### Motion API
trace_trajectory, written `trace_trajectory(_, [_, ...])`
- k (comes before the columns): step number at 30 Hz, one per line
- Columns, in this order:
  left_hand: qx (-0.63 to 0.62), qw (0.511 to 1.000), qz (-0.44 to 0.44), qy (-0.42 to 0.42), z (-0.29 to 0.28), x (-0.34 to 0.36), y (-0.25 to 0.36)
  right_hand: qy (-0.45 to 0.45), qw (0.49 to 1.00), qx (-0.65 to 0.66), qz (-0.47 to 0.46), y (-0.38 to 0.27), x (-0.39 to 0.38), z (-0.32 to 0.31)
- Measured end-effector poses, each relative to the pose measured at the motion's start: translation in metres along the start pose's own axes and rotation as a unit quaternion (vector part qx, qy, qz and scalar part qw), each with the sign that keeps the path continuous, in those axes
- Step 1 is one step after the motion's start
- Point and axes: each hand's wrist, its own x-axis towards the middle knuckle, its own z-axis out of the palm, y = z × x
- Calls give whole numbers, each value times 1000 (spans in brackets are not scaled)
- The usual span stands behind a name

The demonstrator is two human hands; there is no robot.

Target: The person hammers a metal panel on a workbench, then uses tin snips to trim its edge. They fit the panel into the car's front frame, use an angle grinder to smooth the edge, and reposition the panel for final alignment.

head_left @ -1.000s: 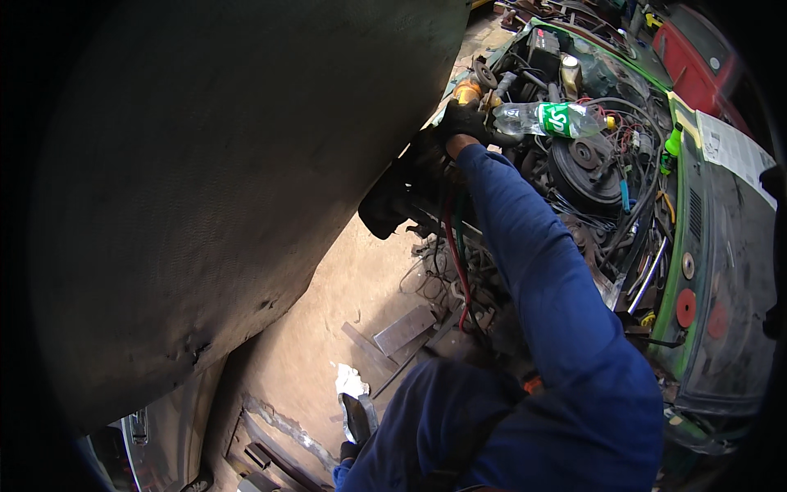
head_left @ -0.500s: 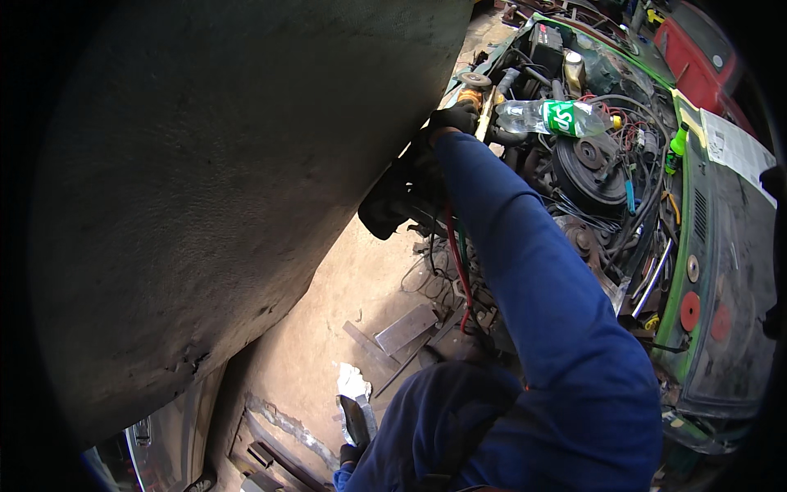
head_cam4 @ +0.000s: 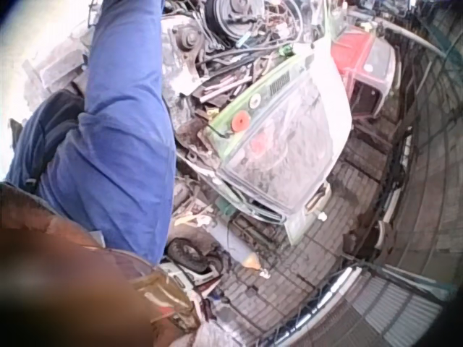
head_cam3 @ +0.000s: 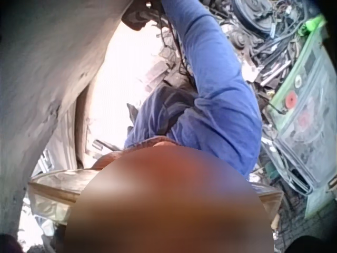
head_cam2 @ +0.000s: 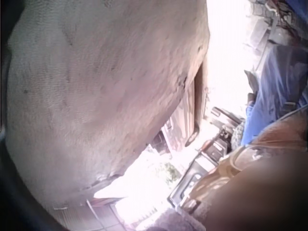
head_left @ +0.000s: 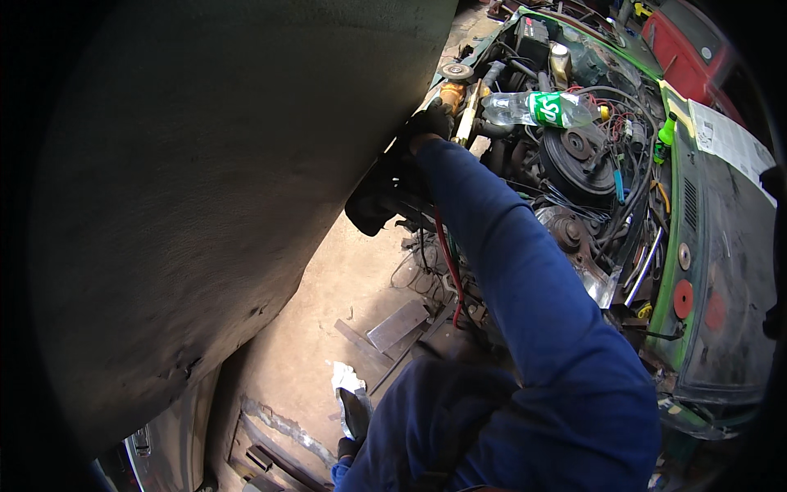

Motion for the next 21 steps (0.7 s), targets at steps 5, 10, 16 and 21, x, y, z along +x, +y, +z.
trace_trajectory(5, [10, 1000, 16, -2, -10, 5, -4, 5, 1000, 6, -23, 1, -23, 2])
trace_trajectory(10, [26, 999, 44, -1, -21, 17, -12, -43, 999, 5, 31, -43, -62, -85])
trace_trajectory(16, [81, 995, 48, 20, -25, 34, -18, 83, 996, -36, 28, -118, -102, -162])
trace_trajectory(21, [110, 990, 86, 14, -32, 28, 4, 202, 971, -126, 2, -191, -185, -209])
